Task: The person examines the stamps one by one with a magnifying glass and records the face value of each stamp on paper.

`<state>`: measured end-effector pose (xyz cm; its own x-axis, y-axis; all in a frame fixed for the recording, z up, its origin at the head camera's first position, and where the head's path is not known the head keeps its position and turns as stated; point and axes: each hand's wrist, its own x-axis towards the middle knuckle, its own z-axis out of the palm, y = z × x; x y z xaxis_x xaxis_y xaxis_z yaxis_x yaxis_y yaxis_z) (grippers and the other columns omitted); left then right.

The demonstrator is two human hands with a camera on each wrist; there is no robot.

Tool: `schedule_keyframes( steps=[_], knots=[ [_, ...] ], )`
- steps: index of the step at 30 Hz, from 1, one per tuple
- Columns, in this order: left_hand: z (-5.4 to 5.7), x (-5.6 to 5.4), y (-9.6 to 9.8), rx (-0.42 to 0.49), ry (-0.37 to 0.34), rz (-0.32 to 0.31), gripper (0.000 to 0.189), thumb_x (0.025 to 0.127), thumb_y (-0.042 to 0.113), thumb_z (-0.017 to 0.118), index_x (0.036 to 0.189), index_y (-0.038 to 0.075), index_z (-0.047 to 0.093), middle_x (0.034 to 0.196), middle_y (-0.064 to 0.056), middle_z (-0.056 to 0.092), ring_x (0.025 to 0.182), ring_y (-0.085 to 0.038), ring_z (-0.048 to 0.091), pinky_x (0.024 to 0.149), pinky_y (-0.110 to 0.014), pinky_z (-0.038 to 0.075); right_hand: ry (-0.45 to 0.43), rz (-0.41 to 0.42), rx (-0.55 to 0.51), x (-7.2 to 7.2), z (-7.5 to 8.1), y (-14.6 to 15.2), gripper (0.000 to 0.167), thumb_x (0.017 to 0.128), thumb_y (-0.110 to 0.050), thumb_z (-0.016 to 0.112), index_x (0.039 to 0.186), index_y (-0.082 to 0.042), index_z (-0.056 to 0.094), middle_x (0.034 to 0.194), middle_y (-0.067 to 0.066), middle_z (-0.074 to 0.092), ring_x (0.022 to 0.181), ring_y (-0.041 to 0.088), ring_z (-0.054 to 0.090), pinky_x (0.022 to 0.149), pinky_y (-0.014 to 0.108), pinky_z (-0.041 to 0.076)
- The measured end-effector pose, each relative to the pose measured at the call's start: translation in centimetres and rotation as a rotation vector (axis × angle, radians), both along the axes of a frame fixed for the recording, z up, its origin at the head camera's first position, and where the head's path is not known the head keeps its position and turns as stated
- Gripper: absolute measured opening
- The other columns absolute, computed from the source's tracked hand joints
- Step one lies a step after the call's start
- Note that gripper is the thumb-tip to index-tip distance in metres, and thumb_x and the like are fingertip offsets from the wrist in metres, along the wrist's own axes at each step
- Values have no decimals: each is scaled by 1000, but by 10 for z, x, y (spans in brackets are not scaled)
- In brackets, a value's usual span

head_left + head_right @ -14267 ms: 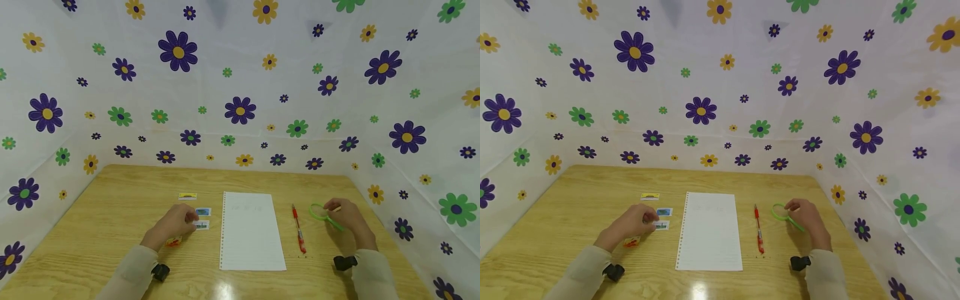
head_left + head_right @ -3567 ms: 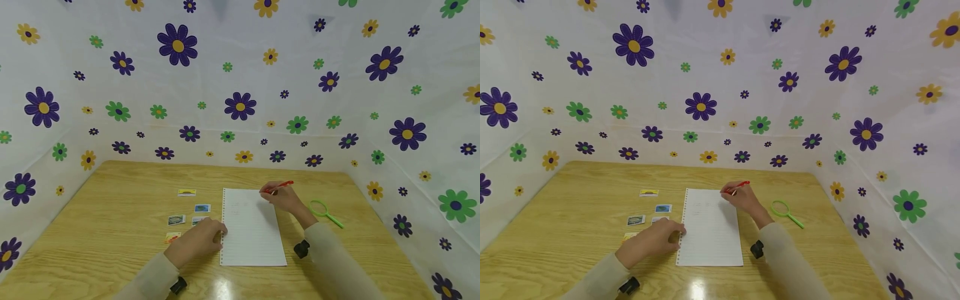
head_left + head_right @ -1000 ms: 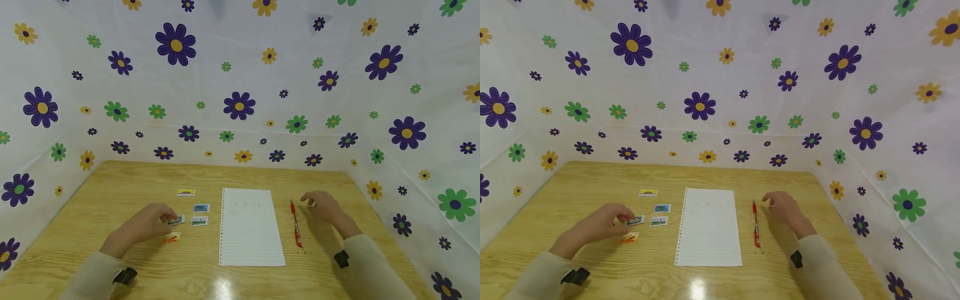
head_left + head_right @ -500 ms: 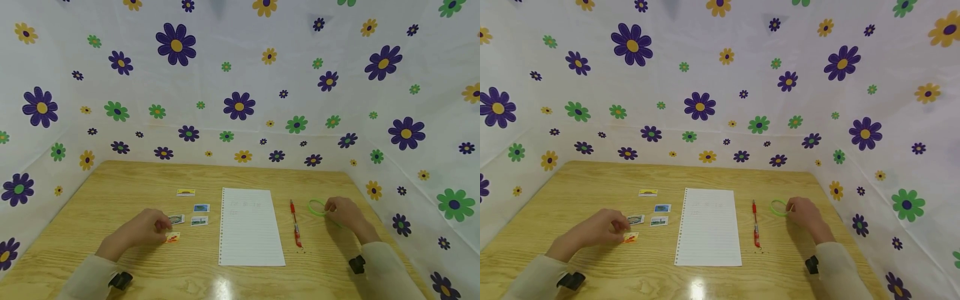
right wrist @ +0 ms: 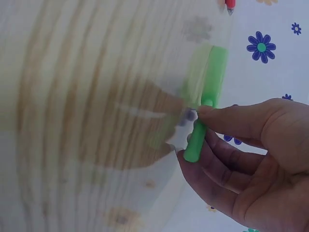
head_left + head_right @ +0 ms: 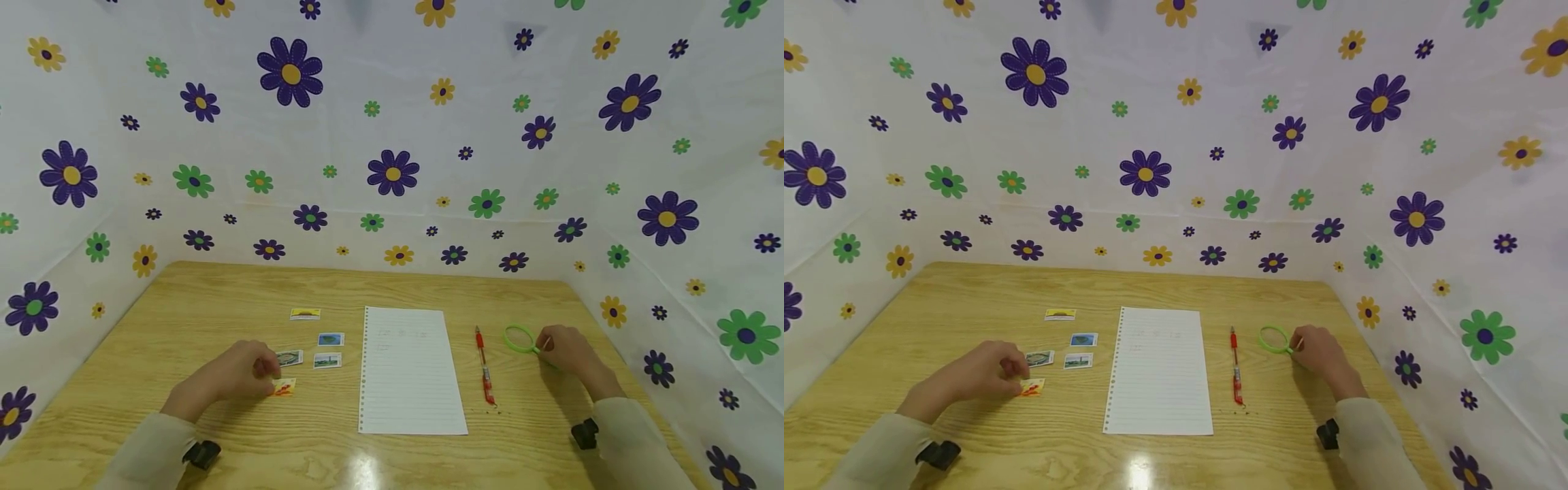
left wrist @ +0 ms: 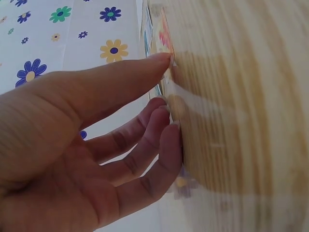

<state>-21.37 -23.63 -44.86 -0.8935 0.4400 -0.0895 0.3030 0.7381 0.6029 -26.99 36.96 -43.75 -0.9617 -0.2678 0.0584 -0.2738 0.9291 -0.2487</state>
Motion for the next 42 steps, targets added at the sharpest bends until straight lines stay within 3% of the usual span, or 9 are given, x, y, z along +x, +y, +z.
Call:
schedule_keyframes(
  steps=[8,18,26,35,42],
  knots=[
    [7,-3,6,-6,-110,62,15,81,8,86,85,13,72,91,-2,66,83,-18,55,75,-35,50,42,8,-48,3,17,-22,7,86,3,71,93,4,71,82,17,72,73,28,67,65,47,56],
    [9,-2,4,24,-127,61,15,80,8,85,84,11,72,92,-4,64,82,-19,53,73,-35,48,110,114,-141,0,33,-84,6,90,1,72,96,0,73,79,7,71,69,14,61,65,34,52],
    [10,-1,7,-16,-144,105,16,81,10,87,86,13,72,93,-3,65,85,-19,55,77,-36,50,69,219,-162,4,34,-146,8,91,2,70,95,-3,74,78,4,70,69,10,58,65,29,50],
    [10,-1,6,21,-128,61,15,81,8,86,85,11,72,91,-3,65,82,-19,53,74,-35,48,33,325,-148,14,28,-208,7,90,0,73,94,-7,74,78,2,69,69,8,55,62,22,47],
    [8,-3,5,14,-132,72,16,80,9,86,85,11,72,91,-2,66,83,-19,55,74,-34,49,37,397,-167,26,25,-244,8,90,-1,75,95,-7,75,80,3,71,70,12,60,62,22,48]
  ],
)
